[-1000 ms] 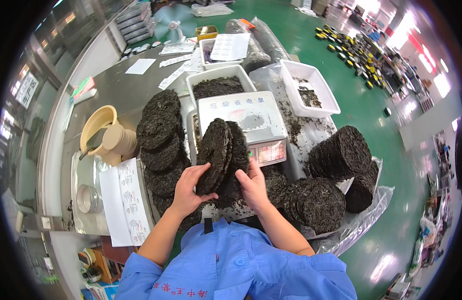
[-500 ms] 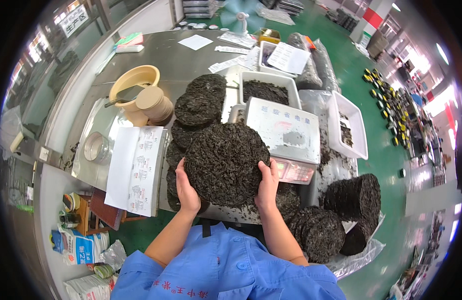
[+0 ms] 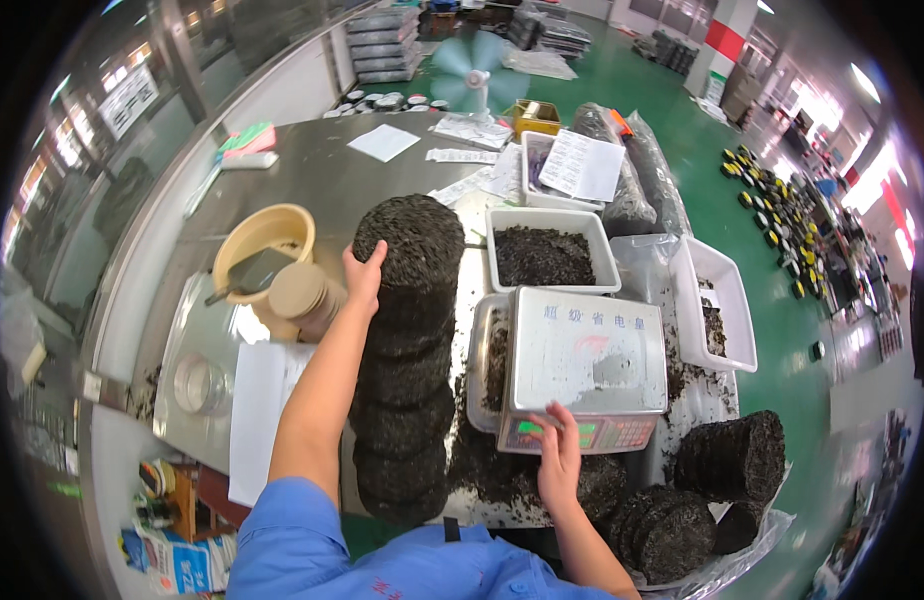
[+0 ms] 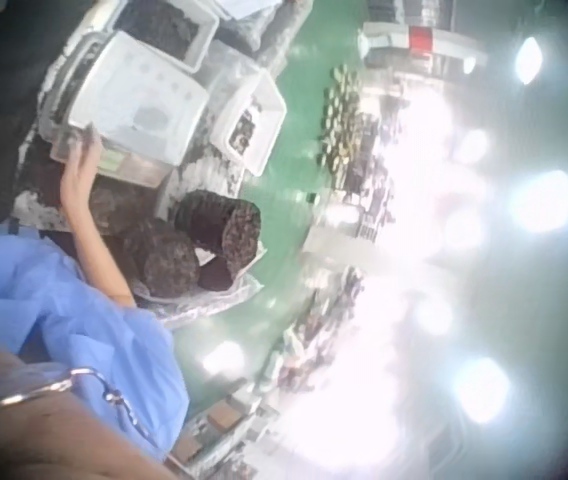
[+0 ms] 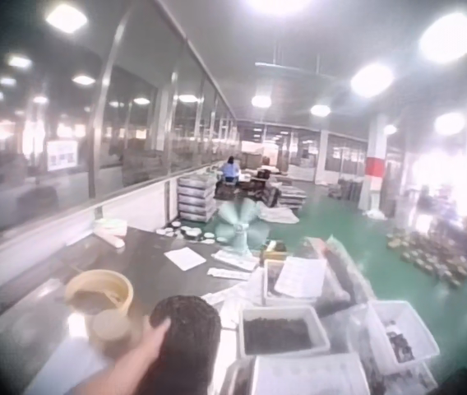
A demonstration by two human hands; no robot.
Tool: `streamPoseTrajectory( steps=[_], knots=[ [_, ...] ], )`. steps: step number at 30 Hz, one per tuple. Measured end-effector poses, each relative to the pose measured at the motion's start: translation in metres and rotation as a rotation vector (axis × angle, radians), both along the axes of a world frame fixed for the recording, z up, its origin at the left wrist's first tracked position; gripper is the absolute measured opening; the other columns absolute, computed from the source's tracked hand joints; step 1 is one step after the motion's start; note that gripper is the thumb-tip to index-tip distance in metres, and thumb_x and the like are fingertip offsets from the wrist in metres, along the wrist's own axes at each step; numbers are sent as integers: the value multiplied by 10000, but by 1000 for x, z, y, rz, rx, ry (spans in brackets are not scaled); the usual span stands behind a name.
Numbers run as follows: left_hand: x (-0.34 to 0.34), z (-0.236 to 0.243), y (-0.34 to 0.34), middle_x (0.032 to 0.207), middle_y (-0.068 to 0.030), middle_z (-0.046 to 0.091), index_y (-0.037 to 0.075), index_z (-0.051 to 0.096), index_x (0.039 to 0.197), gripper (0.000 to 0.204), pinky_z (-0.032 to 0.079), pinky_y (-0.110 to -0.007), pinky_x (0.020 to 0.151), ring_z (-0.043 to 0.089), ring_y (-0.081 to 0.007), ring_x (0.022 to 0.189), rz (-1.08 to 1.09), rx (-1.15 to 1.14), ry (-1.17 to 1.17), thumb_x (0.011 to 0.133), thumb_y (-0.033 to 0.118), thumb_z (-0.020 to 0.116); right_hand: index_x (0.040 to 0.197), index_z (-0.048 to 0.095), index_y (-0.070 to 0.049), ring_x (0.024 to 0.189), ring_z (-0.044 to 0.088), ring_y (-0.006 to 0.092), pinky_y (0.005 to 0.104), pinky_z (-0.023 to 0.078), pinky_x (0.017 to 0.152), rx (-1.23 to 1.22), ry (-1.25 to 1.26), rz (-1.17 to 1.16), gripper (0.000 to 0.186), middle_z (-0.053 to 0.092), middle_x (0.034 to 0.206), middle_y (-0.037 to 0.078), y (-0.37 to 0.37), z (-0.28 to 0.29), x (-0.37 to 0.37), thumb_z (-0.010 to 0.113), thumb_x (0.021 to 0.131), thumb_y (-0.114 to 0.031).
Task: The person repeatedly places round dark seaweed cakes onto a digital scale, checks the weight, and stacks them into piles. They also place stacks into clear plastic bags. The task occurs at a workstation with multiple bins and containers.
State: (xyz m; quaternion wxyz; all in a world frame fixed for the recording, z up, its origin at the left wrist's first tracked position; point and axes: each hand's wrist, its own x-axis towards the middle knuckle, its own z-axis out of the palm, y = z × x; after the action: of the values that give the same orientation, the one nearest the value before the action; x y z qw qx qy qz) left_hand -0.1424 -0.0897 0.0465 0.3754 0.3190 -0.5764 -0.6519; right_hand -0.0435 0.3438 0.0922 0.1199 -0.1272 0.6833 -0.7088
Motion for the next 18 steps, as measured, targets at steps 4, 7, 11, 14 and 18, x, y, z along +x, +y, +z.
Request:
streamPoseTrajectory(
  steps=[4, 7, 11, 14, 18],
  knots=[
    [-83, -57, -63, 1288, -189, 550, -46, 367, 1370, 790, 443, -395, 992, 559, -282, 1149, 78, 175, -80, 809, 265, 828, 1368, 388, 33, 1128, 602, 203, 314, 492, 943, 107, -66, -131, 377, 495, 1336, 134, 27, -2, 11, 469, 1030, -114],
    [-113, -94, -76, 1359, -215, 526, -35, 503, 1329, 769, 432, -443, 1025, 551, -344, 1193, 20, -47, -584, 756, 360, 831, 1327, 418, 37, 1076, 622, 181, 292, 501, 895, 100, -121, -280, 354, 552, 1256, 126, 48, -10, 27, 509, 1008, -88],
    [-141, -92, -56, 1452, -227, 453, -17, 523, 1368, 885, 313, -488, 1126, 353, -345, 1400, -15, -304, -1320, 799, 655, 604, 1316, 449, 19, 1032, 630, 171, 288, 505, 870, 181, -127, -496, 316, 572, 1232, 123, 85, -9, 57, 487, 1012, -60],
    [-157, -129, -76, 1344, -190, 572, -52, 587, 1297, 727, 396, -439, 1055, 531, -299, 1230, -188, -117, -863, 850, 520, 627, 1301, 473, 6, 1028, 624, 157, 282, 492, 900, 380, -56, -687, 309, 578, 1205, 109, 136, -4, 80, 523, 1000, -37],
    [-116, -169, -256, 1317, -197, 587, -80, 553, 1313, 732, 364, -401, 1106, 539, -285, 1230, -332, 217, -461, 859, 486, 644, 1164, 580, 4, 907, 594, 149, 262, 479, 830, 741, 95, -908, 236, 593, 1082, 100, 250, -10, 68, 623, 935, -36]
  ],
)
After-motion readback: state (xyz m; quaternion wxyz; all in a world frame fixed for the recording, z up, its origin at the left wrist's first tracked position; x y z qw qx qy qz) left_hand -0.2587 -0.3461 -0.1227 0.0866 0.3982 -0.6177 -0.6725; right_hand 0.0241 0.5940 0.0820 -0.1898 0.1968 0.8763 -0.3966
